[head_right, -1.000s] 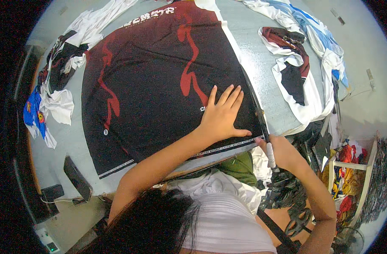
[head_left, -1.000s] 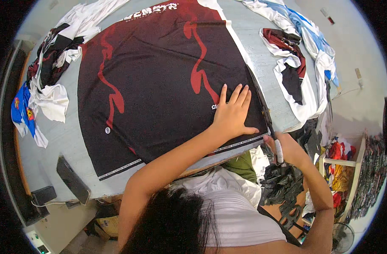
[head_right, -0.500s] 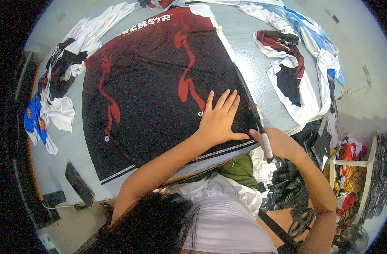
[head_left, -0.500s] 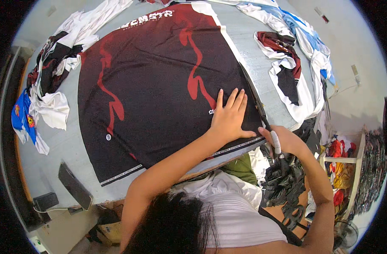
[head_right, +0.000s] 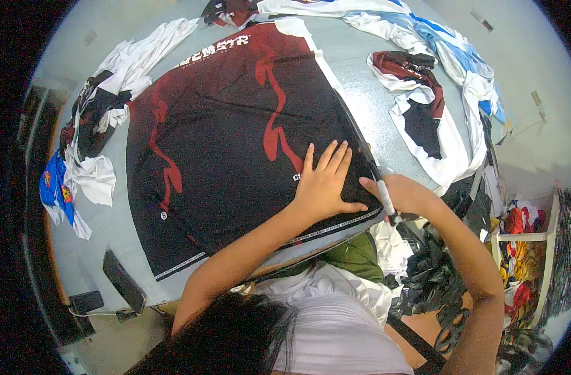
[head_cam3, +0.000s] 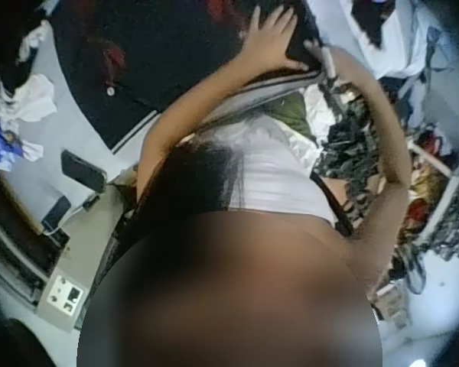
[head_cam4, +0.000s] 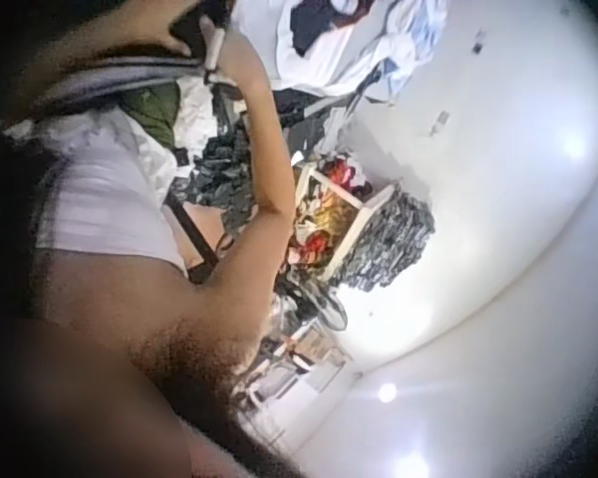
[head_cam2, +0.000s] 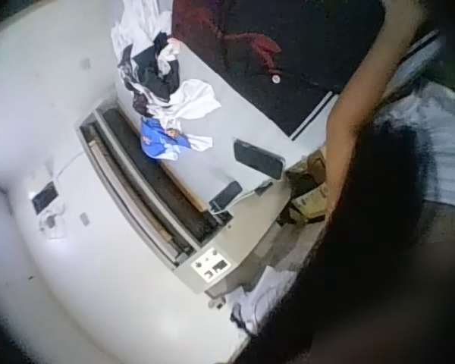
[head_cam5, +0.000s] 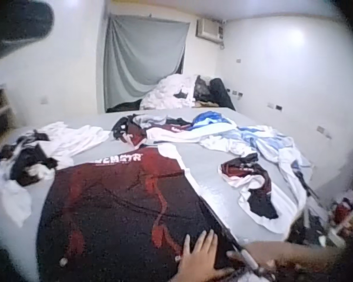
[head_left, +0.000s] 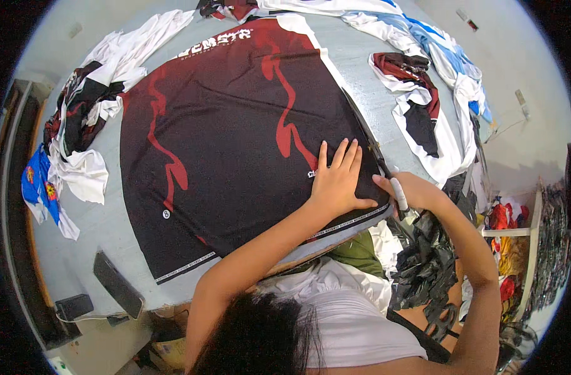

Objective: Cutting and preparing sports jersey fabric panels with scissors.

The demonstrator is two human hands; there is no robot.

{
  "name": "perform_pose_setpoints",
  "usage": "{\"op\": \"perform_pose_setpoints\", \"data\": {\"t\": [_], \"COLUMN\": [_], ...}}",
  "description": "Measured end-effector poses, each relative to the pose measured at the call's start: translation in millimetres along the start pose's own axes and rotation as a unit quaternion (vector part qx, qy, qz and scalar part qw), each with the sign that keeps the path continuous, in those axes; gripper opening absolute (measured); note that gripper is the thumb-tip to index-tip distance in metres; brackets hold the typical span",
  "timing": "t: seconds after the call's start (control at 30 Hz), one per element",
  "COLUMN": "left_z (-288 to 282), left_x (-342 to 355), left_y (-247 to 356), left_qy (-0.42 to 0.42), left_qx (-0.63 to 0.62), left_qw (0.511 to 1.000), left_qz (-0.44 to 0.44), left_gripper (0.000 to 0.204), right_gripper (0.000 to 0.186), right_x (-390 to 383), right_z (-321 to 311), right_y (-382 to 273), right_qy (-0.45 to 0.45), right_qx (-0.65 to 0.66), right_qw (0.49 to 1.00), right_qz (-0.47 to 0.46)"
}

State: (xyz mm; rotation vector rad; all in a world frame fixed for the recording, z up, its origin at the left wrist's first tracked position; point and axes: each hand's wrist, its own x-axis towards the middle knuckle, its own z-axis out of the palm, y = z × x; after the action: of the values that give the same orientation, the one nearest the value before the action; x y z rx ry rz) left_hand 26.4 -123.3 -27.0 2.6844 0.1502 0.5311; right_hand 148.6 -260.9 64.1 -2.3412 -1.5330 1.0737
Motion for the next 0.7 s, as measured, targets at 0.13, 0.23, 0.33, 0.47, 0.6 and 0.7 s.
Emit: {"op": "perform_pose_setpoints", "data": {"t": [0.13,0.23,0.33,0.47,0.6,0.7], "left_z": [-0.2,-0.7,-1.3,-1.6,-2.8,-3.3], "left_x": [0.1,0.4,0.0,-0.1,-1.3,-1.2], "left_y": [-0.2,-0.3,0.0,0.5,0.2,0.2], "left_qy": [-0.002,0.004,0.009,0.010,0.011,0.013], "left_qx": [0.005,0.005,0.001,-0.005,-0.012,-0.016], "left_qw": [1.000,1.000,1.000,1.000,1.000,1.000], "left_qz": [0.001,0.004,0.004,0.005,0.011,0.013], "left_gripper": [0.108,0.108,0.108,0.107,0.105,0.105], "right_gripper": [0.048,0.048,0.055,0.061,0.063,0.060], "right_x": [16.4,17.6,16.0,27.3,46.2,47.2], "right_z": [-2.2,-1.1,-5.8,-18.7,-19.2,-15.9], "right_y": [12.1,9.6,2.5,3.1,14.2,19.5], "right_qy": [0.145,0.094,0.010,-0.059,0.024,0.046], "right_qx": [-0.208,-0.085,-0.022,-0.044,-0.044,-0.055], "right_qw": [0.919,0.983,0.999,0.997,0.989,0.990], "right_qz": [-0.302,-0.136,0.030,0.020,-0.138,-0.122]}}
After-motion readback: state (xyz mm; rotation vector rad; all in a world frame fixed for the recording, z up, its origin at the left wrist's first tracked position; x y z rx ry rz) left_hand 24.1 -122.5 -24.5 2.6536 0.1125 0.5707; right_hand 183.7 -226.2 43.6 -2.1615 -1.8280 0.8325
